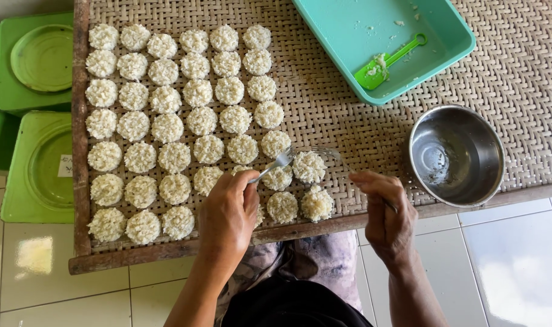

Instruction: Shape and place food mixture onto crackers using forks on a woven tray

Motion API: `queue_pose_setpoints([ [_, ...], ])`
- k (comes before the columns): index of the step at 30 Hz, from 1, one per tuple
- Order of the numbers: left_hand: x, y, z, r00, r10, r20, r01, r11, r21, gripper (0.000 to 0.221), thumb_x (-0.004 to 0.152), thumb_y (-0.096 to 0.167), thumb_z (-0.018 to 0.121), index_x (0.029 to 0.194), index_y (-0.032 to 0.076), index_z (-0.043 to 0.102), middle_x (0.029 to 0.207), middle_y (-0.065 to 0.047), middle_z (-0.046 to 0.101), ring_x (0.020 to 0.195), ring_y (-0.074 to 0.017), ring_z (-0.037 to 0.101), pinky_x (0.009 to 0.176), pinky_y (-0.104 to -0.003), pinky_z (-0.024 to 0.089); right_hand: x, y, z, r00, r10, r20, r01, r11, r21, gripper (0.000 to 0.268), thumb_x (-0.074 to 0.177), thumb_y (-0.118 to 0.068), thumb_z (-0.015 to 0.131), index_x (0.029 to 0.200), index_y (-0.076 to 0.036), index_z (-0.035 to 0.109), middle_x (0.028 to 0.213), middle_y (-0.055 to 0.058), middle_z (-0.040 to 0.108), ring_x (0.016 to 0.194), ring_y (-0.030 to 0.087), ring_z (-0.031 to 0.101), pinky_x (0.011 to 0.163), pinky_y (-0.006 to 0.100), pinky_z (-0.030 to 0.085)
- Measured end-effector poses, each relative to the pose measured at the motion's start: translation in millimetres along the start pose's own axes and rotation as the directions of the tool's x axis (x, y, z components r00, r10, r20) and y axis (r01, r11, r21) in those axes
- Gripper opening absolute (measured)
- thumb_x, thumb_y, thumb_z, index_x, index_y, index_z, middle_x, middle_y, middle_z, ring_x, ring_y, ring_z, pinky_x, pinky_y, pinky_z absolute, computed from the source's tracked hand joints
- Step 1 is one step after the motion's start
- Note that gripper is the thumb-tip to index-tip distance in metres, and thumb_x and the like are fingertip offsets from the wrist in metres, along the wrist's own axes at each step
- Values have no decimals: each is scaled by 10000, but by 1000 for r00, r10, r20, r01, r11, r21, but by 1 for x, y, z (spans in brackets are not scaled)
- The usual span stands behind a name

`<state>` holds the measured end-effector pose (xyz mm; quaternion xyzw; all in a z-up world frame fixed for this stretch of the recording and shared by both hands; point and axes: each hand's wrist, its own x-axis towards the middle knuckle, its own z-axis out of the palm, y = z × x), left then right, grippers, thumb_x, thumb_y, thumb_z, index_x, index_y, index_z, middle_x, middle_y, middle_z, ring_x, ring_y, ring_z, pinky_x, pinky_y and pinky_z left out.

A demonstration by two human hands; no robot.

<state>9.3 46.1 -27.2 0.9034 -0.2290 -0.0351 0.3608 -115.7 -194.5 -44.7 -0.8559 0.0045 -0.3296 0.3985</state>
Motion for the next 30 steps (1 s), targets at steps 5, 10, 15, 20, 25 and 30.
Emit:
queue_pose_setpoints([
  [5,6,-2,7,998,-44,48,44,999,-1,208,960,49,617,1146,75,707,816,-174,678,716,-312,744,606,-415,616,12,-4,4,999,41,33,-40,999,-37,160,1100,-120,388,1062,-93,540,1089,149,704,1021,320,709,851,421,582],
  [10,6,-1,4,994,-42,100,43,999,-10,225,962,72,618,1171,99,699,821,-171,672,720,-333,737,608,-431,610,9,-11,0,999,49,11,-48,998,-42,148,1080,-91,423,1039,-84,565,1065,142,719,1048,333,716,869,428,583],
  [15,6,-5,7,996,-17,93,16,1000,12,221,962,105,625,1169,134,699,810,-149,664,720,-338,735,601,-438,608,10,-5,9,1000,-7,21,7,1000,-17,157,1073,-84,426,1034,-87,578,1082,144,717,1040,323,714,863,428,594],
  [20,3,3,-5,996,-28,90,28,1000,7,218,969,91,609,1164,124,699,801,-149,665,697,-322,731,594,-423,604,12,-12,10,997,-6,79,9,999,-37,113,1043,-86,492,1017,-88,602,1067,114,735,1027,324,726,848,419,591],
  [25,0,10,-4,992,-35,123,42,998,-54,238,991,64,588,1200,79,701,820,-174,678,696,-297,724,621,-404,622,10,-23,-7,999,36,-9,-37,999,-24,156,1078,-110,439,1026,-73,582,1067,143,730,1027,322,728,853,407,582],
  [30,-3,6,-2,991,13,137,-14,1000,8,232,983,99,607,1198,112,693,814,-161,669,711,-320,730,612,-434,612,-5,-13,-19,996,89,-22,-90,996,-29,138,1076,-109,458,1030,-76,584,1064,134,739,987,296,735,855,396,580],
])
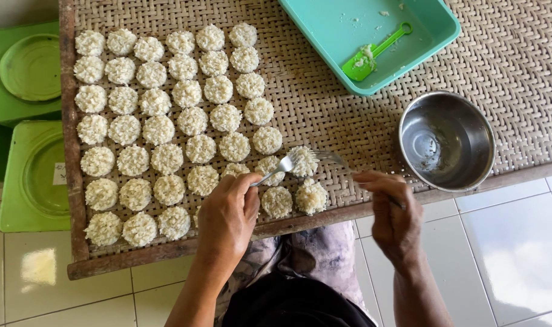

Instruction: Shape and place food mixture onto crackers using forks on a woven tray

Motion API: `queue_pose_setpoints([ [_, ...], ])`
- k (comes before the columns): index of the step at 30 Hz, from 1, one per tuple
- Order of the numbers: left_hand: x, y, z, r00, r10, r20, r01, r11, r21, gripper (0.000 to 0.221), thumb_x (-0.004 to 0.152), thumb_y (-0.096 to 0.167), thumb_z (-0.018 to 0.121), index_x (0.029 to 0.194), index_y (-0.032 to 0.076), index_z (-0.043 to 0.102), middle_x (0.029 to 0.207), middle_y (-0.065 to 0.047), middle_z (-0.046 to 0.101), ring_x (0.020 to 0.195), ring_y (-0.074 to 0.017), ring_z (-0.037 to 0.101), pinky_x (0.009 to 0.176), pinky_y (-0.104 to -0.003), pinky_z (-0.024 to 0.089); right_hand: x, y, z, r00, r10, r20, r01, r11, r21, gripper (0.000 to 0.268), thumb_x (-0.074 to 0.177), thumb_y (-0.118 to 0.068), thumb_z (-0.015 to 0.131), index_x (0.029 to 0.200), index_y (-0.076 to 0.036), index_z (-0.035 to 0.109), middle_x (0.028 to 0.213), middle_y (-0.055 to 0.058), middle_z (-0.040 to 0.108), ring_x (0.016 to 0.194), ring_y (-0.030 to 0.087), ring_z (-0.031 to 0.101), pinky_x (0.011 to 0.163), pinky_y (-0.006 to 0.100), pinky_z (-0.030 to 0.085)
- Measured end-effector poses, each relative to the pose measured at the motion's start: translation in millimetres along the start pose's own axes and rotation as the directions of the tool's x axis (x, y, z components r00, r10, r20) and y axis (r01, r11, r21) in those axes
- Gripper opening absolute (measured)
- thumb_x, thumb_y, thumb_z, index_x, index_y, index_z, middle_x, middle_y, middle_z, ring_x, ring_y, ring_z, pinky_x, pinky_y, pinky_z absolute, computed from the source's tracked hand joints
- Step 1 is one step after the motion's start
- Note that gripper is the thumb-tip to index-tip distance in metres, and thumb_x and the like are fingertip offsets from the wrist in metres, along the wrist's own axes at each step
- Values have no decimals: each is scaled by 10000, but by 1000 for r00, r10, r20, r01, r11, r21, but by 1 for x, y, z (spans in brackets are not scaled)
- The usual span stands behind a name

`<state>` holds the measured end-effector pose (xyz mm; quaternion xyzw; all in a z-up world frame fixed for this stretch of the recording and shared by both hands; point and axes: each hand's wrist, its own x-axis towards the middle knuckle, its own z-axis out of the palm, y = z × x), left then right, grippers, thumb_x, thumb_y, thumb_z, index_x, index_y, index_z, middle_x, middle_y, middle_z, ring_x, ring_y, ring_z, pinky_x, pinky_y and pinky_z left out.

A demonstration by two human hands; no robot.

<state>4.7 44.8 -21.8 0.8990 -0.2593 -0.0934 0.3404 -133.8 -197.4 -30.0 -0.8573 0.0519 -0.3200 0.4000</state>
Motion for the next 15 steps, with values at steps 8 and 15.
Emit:
queue_pose_setpoints([
  [8,-18,-3,8,994,96,-46,-89,988,125,243,909,68,699,1149,104,698,792,-57,661,548,-109,566,408,-246,505,-15,-6,-5,999,40,24,-41,998,36,184,1022,49,472,1152,-75,508,1160,139,722,1022,257,741,849,341,642],
  [15,-14,7,16,996,90,0,-89,989,122,254,901,66,700,1151,108,695,787,-71,670,504,-110,569,376,-246,499,-20,2,4,999,-11,34,8,996,89,213,1013,54,472,1162,-92,515,1193,142,718,1025,268,750,795,331,662],
])
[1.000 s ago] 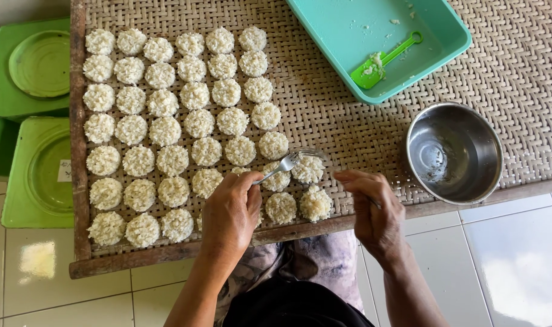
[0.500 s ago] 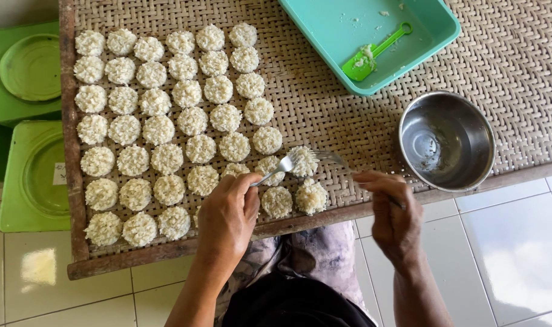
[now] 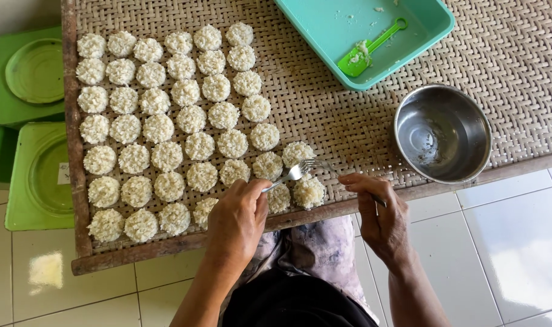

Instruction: Shape and place food mixture onto crackers using forks on a woven tray

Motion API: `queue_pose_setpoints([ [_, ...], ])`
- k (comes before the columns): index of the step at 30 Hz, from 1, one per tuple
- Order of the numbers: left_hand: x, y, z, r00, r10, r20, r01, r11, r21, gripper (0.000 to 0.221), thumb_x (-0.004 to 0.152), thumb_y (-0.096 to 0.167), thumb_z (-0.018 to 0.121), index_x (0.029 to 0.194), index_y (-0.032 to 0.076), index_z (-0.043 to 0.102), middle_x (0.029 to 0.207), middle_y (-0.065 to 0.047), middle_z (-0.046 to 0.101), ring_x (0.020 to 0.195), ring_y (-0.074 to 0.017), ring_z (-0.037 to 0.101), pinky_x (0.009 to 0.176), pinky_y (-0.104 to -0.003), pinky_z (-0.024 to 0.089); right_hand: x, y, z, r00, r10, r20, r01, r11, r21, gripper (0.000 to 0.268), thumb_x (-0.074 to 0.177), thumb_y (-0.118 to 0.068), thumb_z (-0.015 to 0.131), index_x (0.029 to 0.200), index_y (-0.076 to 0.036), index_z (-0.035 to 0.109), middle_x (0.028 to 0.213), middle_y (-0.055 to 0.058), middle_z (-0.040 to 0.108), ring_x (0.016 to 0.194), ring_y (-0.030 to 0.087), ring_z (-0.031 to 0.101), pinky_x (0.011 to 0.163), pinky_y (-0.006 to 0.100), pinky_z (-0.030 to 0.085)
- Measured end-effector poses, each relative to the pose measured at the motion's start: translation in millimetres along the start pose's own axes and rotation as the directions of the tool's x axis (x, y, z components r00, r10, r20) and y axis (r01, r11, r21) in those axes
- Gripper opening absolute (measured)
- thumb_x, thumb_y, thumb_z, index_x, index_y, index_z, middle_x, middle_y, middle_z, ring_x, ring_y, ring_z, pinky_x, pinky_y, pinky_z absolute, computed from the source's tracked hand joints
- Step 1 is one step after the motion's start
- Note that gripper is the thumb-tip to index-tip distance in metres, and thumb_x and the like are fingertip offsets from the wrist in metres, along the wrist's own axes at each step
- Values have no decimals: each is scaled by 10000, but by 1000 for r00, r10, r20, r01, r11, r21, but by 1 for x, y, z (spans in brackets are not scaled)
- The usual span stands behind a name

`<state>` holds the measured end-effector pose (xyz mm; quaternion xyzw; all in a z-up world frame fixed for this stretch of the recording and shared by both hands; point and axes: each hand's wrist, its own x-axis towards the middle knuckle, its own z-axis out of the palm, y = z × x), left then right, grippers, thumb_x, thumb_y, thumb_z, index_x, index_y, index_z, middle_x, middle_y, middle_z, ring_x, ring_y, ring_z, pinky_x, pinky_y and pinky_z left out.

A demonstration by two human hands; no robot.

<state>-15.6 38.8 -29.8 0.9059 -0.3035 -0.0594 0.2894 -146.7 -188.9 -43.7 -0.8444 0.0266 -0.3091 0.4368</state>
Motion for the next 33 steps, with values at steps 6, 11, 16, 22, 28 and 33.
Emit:
queue_pose_setpoints([
  [6,-13,2,-25,999,-15,36,19,996,-87,221,920,40,679,1139,70,686,844,-106,702,510,-127,586,375,-227,493,-16,-16,-33,993,78,-92,-55,971,233,119,1099,-71,429,1165,-95,525,1194,93,687,1050,180,696,962,305,607],
  [11,-35,-1,-30,996,-25,88,36,991,-127,228,890,90,710,1115,129,706,812,-57,712,480,-86,568,342,-229,465,-35,-19,-37,979,192,-75,-162,940,301,121,1097,-162,461,1186,-98,512,1113,119,702,987,178,707,882,285,608],
  [16,-41,7,-34,975,-147,164,164,982,-92,255,872,113,711,1116,189,708,816,-24,687,535,-118,640,446,-296,557,-30,-16,-29,971,227,-73,-206,954,218,120,1069,-47,465,1169,-96,510,1096,100,720,962,180,711,861,287,609],
  [22,-45,3,-32,967,-177,182,188,981,-45,252,889,141,695,1133,202,687,821,-13,666,563,-138,641,500,-336,559,-28,-20,-30,965,249,-81,-243,966,83,92,1097,-135,446,1137,-68,495,1082,109,723,914,191,710,851,298,600],
  [28,-49,5,-33,983,-141,114,147,988,-46,260,871,124,700,1121,196,691,809,-24,668,548,-180,638,515,-377,532,-26,-32,-30,976,196,-95,-184,976,120,90,1073,-20,447,1132,-72,490,1089,127,704,947,201,701,870,301,600],
  [33,-48,11,-41,989,-129,73,138,982,-130,249,860,104,708,1100,171,702,834,-34,697,548,-185,650,519,-366,535,-27,-18,-20,995,91,-32,-88,993,78,91,1066,-46,451,1131,-75,507,1124,112,718,1003,215,734,859,307,642],
])
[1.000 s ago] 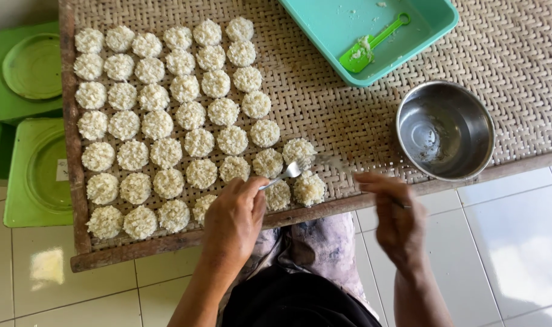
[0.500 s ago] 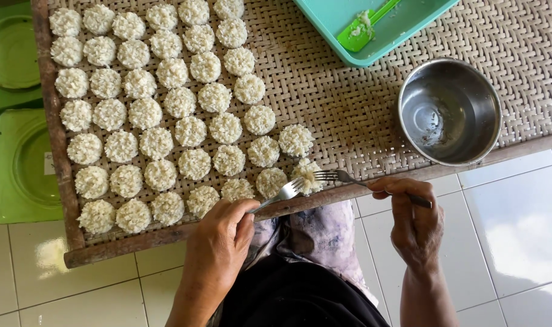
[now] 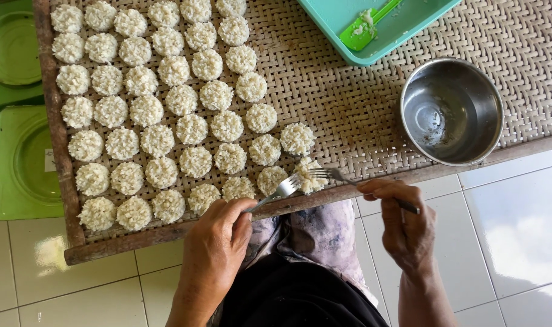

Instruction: Shape and place food mixture onto crackers using forks on a woven tray

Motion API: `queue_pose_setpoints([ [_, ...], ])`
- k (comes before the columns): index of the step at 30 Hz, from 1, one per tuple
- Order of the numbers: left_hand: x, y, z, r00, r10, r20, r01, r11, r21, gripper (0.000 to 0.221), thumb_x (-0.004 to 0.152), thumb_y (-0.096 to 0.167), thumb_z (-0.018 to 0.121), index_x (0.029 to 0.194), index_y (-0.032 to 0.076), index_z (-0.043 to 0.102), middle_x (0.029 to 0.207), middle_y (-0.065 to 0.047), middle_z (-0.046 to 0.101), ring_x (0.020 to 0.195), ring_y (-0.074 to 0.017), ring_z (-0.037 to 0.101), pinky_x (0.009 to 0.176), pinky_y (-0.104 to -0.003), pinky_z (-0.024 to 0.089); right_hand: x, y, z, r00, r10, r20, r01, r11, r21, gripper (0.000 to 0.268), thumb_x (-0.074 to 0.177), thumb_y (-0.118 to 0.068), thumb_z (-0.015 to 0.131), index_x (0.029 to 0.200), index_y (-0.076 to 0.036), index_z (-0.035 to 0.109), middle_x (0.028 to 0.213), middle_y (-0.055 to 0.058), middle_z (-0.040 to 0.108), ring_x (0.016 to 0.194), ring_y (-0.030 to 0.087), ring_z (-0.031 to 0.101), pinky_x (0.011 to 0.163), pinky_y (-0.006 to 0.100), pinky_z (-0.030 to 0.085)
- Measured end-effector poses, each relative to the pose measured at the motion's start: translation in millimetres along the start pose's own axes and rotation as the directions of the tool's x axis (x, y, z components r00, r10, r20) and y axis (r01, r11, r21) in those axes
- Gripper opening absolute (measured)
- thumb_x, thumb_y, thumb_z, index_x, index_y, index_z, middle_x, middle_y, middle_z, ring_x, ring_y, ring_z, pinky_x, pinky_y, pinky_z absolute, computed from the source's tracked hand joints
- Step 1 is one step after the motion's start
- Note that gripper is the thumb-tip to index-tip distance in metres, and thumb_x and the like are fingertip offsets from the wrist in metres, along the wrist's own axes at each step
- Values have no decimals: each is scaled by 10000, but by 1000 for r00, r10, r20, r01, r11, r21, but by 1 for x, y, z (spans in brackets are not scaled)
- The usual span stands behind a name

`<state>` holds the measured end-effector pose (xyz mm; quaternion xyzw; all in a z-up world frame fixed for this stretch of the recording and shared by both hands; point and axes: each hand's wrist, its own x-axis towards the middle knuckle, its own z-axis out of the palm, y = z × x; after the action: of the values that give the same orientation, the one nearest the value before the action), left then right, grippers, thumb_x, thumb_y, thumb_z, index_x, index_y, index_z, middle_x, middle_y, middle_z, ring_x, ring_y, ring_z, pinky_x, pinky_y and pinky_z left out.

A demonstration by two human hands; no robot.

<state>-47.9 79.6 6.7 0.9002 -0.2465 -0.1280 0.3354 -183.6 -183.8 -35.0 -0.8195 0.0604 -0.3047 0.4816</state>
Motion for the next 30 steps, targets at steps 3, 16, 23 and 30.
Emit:
queue_pose_setpoints([
  [3,0,-5,8,998,-36,45,35,999,23,240,870,123,707,1103,180,707,847,-27,708,561,-165,661,512,-352,547,6,-15,7,999,29,37,-28,999,-30,81,1053,-27,457,1093,-59,520,1101,112,725,995,226,747,850,311,644],
  [16,-1,-12,11,999,-22,45,22,1000,17,251,877,114,710,1121,171,687,832,-31,697,564,-141,653,492,-320,562,-4,-16,2,998,56,28,-54,997,-49,81,1038,-22,473,1084,-84,500,1088,113,734,941,195,740,817,289,631],
  [23,-3,-11,11,998,-35,61,33,999,31,225,867,118,716,1084,179,705,820,-17,715,574,-165,678,540,-363,562,-8,-12,-3,998,49,25,-49,999,-8,77,1040,-36,469,1087,-79,511,1098,124,728,898,186,741,785,279,627],
  [30,-3,-7,6,998,-56,29,56,998,5,235,859,120,715,1083,188,704,804,-27,704,564,-191,661,539,-383,540,-8,-12,6,996,44,78,-49,997,57,250,960,86,499,1098,-109,572,1152,81,731,731,93,653,618,214,537],
])
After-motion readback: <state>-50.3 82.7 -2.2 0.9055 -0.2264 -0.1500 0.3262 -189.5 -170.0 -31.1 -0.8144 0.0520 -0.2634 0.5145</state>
